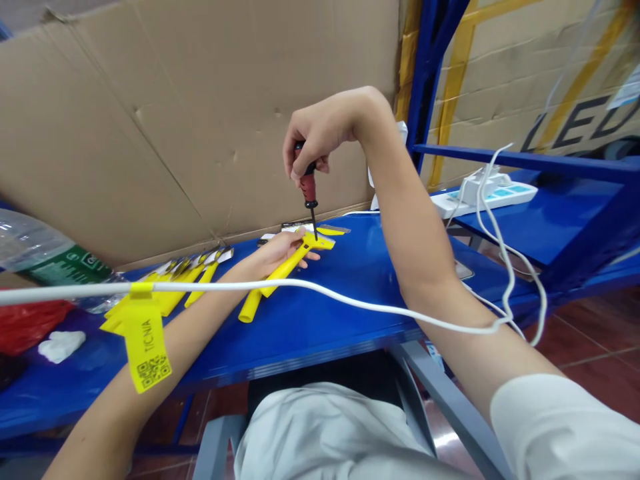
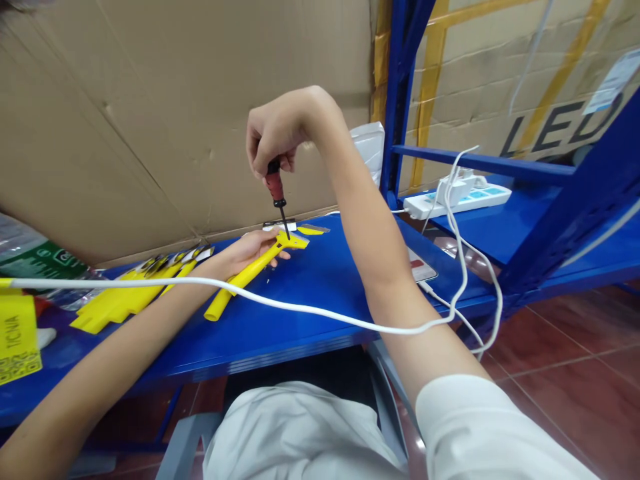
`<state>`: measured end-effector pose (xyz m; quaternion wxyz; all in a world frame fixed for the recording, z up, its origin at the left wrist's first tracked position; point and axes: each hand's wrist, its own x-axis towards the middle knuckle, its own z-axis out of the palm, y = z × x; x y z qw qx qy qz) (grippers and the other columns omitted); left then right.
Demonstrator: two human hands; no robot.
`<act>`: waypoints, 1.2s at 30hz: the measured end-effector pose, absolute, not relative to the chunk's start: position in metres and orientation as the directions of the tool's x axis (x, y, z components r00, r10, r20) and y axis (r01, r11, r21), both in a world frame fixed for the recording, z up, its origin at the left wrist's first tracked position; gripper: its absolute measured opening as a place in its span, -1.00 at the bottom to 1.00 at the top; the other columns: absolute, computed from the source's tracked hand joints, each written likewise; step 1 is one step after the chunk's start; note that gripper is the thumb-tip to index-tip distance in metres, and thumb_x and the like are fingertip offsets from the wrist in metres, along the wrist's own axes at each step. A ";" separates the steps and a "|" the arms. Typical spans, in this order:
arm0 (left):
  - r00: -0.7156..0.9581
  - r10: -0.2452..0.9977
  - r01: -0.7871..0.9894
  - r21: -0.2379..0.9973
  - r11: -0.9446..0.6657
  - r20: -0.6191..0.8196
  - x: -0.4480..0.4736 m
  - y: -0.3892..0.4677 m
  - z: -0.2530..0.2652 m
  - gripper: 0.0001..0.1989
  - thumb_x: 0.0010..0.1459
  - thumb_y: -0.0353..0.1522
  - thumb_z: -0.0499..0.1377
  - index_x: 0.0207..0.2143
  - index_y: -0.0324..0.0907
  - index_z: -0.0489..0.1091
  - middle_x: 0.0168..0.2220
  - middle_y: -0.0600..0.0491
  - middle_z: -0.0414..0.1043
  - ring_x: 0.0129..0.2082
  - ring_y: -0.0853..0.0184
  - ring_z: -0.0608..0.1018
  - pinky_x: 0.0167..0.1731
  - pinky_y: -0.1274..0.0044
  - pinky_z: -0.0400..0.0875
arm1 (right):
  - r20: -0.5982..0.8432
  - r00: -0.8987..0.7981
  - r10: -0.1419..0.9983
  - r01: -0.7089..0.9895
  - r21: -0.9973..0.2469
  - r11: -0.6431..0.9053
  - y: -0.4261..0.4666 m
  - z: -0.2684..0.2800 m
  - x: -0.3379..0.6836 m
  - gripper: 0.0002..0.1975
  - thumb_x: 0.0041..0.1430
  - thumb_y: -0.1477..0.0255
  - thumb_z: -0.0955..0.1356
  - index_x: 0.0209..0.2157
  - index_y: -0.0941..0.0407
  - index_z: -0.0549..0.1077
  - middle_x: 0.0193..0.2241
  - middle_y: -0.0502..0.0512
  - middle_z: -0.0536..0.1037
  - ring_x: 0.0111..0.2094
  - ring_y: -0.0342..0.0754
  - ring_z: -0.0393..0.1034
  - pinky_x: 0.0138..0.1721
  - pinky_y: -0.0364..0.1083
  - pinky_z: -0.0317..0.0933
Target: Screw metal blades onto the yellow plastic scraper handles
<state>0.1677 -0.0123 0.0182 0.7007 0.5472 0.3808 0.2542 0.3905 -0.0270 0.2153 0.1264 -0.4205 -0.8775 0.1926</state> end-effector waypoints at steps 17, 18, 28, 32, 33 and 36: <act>0.596 0.793 0.136 0.989 0.058 -0.128 0.154 -0.005 0.016 -0.96 0.44 -0.48 0.33 -0.11 -0.31 0.60 -0.25 -0.25 0.73 -0.42 0.18 0.74 -0.36 0.42 0.72 | 0.233 -0.570 0.788 0.715 -0.332 0.615 -0.027 0.209 0.382 -0.75 0.23 0.24 0.63 -0.21 0.12 0.72 -0.28 0.13 0.76 -0.37 -0.01 0.54 -0.31 -0.08 0.49; 0.579 0.809 0.048 0.995 0.087 -0.099 0.153 -0.006 0.020 -0.93 0.42 -0.54 0.31 -0.07 -0.32 0.58 -0.19 -0.28 0.74 -0.34 0.15 0.78 -0.26 0.38 0.76 | 0.341 -0.557 0.758 0.678 -0.340 0.651 -0.031 0.210 0.385 -0.78 0.26 0.26 0.61 -0.23 0.13 0.70 -0.26 0.15 0.77 -0.37 0.00 0.56 -0.30 -0.07 0.51; 0.430 0.902 -0.354 0.926 0.129 0.039 0.152 -0.019 0.037 -0.90 0.50 -0.60 0.19 -0.08 -0.29 0.45 -0.07 -0.26 0.72 -0.06 0.12 0.83 0.15 0.20 0.74 | 0.572 -0.431 0.698 0.371 -0.593 0.715 -0.016 0.207 0.394 -0.87 0.51 0.46 0.45 -0.05 0.25 0.59 -0.18 0.18 0.71 -0.26 -0.10 0.56 -0.16 -0.12 0.49; 0.439 0.894 -0.400 0.911 0.098 0.097 0.154 -0.025 0.037 -0.92 0.50 -0.59 0.20 -0.06 -0.34 0.49 -0.06 -0.28 0.73 -0.06 0.14 0.83 0.15 0.26 0.73 | 0.558 -0.444 0.701 0.415 -0.566 0.713 -0.004 0.201 0.383 -0.72 0.36 0.20 0.55 -0.35 0.04 0.54 -0.36 0.02 0.64 -0.33 -0.05 0.45 -0.20 -0.09 0.41; 0.436 0.893 -0.412 0.907 0.088 0.111 0.155 -0.026 0.038 -0.93 0.50 -0.58 0.21 -0.07 -0.34 0.49 -0.05 -0.28 0.74 -0.06 0.16 0.82 0.15 0.29 0.73 | 0.548 -0.441 0.711 0.447 -0.552 0.703 -0.004 0.200 0.381 -0.62 0.33 0.11 0.57 -0.41 0.01 0.47 -0.41 0.01 0.62 -0.33 -0.02 0.46 -0.20 -0.07 0.43; 0.417 0.899 -0.440 0.895 0.072 0.133 0.159 -0.025 0.046 -0.94 0.48 -0.56 0.27 -0.10 -0.29 0.50 -0.06 -0.21 0.75 -0.07 0.21 0.82 0.15 0.30 0.73 | 0.508 -0.428 0.748 0.519 -0.539 0.663 -0.006 0.199 0.377 -0.48 0.27 -0.02 0.59 -0.44 0.01 0.37 -0.45 0.02 0.60 -0.27 0.06 0.55 -0.16 -0.01 0.50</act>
